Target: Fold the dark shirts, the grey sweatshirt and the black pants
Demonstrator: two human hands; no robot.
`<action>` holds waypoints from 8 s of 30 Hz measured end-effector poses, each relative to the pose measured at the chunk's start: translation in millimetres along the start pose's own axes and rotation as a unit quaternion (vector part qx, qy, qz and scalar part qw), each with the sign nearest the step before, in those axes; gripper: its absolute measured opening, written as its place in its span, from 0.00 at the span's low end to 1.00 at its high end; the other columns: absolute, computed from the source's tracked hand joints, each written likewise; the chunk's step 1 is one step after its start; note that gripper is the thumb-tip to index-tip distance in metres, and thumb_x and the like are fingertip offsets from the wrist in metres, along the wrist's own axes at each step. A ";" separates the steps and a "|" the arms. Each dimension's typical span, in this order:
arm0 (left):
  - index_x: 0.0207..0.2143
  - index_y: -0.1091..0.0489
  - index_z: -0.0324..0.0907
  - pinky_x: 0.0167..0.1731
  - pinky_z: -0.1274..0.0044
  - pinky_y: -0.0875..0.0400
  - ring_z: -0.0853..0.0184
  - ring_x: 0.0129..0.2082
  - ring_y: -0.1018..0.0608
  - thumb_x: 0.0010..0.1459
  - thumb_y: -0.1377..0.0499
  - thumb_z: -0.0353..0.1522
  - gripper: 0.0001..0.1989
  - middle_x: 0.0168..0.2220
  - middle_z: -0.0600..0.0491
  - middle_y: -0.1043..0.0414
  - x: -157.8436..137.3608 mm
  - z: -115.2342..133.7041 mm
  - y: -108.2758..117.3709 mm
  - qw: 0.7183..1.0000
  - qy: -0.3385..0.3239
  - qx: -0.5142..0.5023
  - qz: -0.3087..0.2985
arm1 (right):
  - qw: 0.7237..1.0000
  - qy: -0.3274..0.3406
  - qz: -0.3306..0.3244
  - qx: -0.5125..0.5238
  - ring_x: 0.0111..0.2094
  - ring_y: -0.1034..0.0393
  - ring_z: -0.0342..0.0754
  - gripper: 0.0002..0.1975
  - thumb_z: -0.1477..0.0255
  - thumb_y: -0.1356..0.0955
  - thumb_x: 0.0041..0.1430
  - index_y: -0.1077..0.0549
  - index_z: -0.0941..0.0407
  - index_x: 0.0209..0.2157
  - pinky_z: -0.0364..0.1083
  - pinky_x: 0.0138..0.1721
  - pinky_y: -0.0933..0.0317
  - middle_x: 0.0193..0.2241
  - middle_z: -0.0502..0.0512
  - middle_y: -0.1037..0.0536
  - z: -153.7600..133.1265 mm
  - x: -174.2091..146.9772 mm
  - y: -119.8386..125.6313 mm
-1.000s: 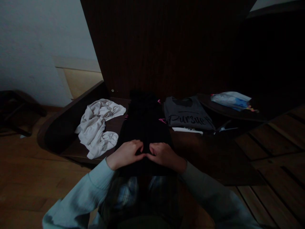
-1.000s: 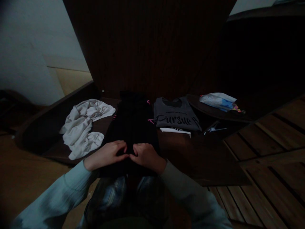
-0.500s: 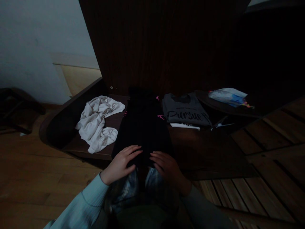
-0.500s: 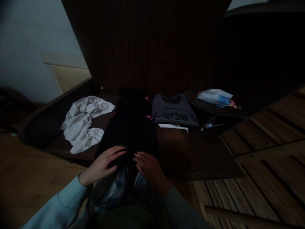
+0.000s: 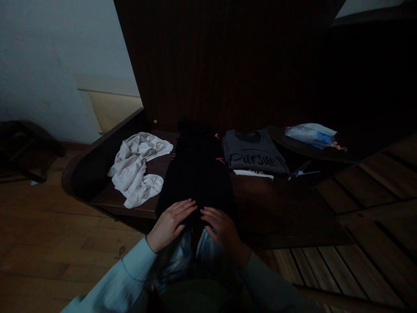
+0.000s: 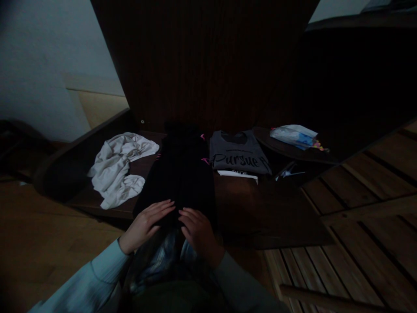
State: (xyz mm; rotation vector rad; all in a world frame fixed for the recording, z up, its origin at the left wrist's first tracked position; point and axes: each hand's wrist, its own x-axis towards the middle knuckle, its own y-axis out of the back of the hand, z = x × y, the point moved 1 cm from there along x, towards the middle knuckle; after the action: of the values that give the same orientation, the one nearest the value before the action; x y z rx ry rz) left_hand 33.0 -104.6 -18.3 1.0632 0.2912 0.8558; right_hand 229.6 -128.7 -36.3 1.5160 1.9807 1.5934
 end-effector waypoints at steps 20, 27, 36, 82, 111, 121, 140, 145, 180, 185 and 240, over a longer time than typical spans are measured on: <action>0.57 0.47 0.48 0.55 0.63 0.48 0.60 0.57 0.44 0.45 0.47 0.24 0.34 0.60 0.54 0.48 10.0 11.3 -12.6 0.998 0.037 0.034 -0.038 | 0.987 -0.008 -0.115 0.115 0.39 0.30 0.43 0.10 0.72 0.37 0.54 0.28 0.54 0.39 0.43 0.42 0.37 0.37 0.52 0.24 11.9 63.6 66.0; 0.54 0.42 0.50 0.54 0.63 0.45 0.61 0.55 0.42 0.45 0.48 0.24 0.32 0.58 0.57 0.45 9.5 13.7 -10.3 0.998 0.042 0.012 -0.041 | 0.990 -0.037 -0.125 0.061 0.45 0.33 0.44 0.11 0.75 0.36 0.54 0.28 0.56 0.40 0.44 0.49 0.44 0.41 0.52 0.25 77.0 174.5 34.9; 0.52 0.39 0.52 0.51 0.64 0.43 0.60 0.53 0.41 0.46 0.47 0.25 0.29 0.57 0.58 0.44 9.2 10.4 -13.4 0.998 0.041 -0.024 -0.033 | 0.986 -0.117 -0.056 0.106 0.37 0.32 0.43 0.19 0.71 0.35 0.54 0.33 0.53 0.49 0.44 0.43 0.40 0.43 0.54 0.27 120.6 209.7 -24.1; 0.56 0.46 0.42 0.53 0.75 0.43 0.65 0.55 0.38 0.55 0.50 0.36 0.26 0.57 0.51 0.42 45.2 -7.9 49.7 0.986 -0.043 -0.032 -0.159 | 0.969 -0.111 -0.162 -0.151 0.61 0.60 0.48 0.27 0.63 0.47 0.62 0.48 0.62 0.58 0.53 0.58 0.63 0.60 0.60 0.51 119.8 211.0 -34.5; 0.46 0.35 0.37 0.50 0.73 0.39 0.64 0.48 0.32 0.55 0.54 0.29 0.17 0.46 0.46 0.32 154.1 -102.7 37.4 0.977 0.086 0.169 0.101 | 0.970 -0.108 -0.169 -0.137 0.61 0.62 0.49 0.28 0.65 0.45 0.60 0.50 0.63 0.59 0.53 0.58 0.64 0.61 0.60 0.53 120.3 210.3 -34.6; 0.56 0.47 0.34 0.55 0.71 0.47 0.64 0.57 0.41 0.60 0.59 0.35 0.24 0.57 0.44 0.43 160.8 -118.3 24.8 0.985 0.066 0.152 0.043 | 0.983 -0.165 -0.004 -0.073 0.55 0.45 0.47 0.22 0.75 0.45 0.56 0.40 0.60 0.53 0.48 0.55 0.54 0.53 0.59 0.35 123.0 207.3 -27.2; 0.55 0.43 0.48 0.54 0.68 0.48 0.61 0.59 0.45 0.61 0.58 0.37 0.21 0.59 0.51 0.48 160.4 -111.1 27.0 0.977 0.046 0.209 -0.016 | 0.920 -0.362 0.063 -0.138 0.58 0.55 0.64 0.27 0.67 0.42 0.57 0.42 0.71 0.53 0.61 0.54 0.60 0.56 0.76 0.45 132.9 205.1 -31.4; 0.55 0.43 0.47 0.54 0.69 0.47 0.61 0.59 0.45 0.61 0.57 0.38 0.21 0.59 0.52 0.47 162.8 -114.3 25.9 0.976 0.054 0.209 -0.011 | 0.947 -0.294 0.091 -0.089 0.49 0.40 0.53 0.18 0.75 0.45 0.57 0.36 0.63 0.47 0.51 0.49 0.47 0.46 0.66 0.32 119.4 196.1 -16.6; 0.55 0.44 0.32 0.52 0.67 0.41 0.59 0.58 0.43 0.60 0.56 0.32 0.22 0.57 0.41 0.45 26.4 -31.2 -11.8 0.965 0.078 0.235 0.085 | 0.986 0.000 -0.109 -0.126 0.60 0.58 0.51 0.27 0.63 0.44 0.60 0.46 0.64 0.57 0.54 0.58 0.57 0.59 0.62 0.48 14.2 71.2 -19.3; 0.56 0.45 0.38 0.53 0.66 0.43 0.61 0.59 0.45 0.60 0.56 0.32 0.22 0.58 0.46 0.44 24.4 -26.3 -6.5 0.981 0.061 0.176 0.052 | 0.988 -0.008 -0.113 -0.108 0.60 0.57 0.51 0.27 0.63 0.43 0.60 0.46 0.64 0.57 0.54 0.58 0.58 0.59 0.62 0.47 13.8 70.6 -19.0; 0.22 0.28 0.45 0.31 0.76 0.30 0.66 0.26 0.26 0.57 0.54 0.41 0.20 0.22 0.51 0.28 -59.7 -24.6 59.7 0.999 -0.006 -0.006 0.052 | 0.983 0.016 -0.179 0.047 0.43 0.32 0.46 0.12 0.73 0.37 0.55 0.28 0.51 0.40 0.47 0.46 0.39 0.39 0.54 0.24 25.1 -20.4 125.1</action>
State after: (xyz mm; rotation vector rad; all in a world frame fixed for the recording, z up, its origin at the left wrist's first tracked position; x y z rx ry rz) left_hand -48.8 -120.1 10.0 1.0804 0.2217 0.9427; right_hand 328.7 -140.8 45.8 1.0832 2.2205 1.4001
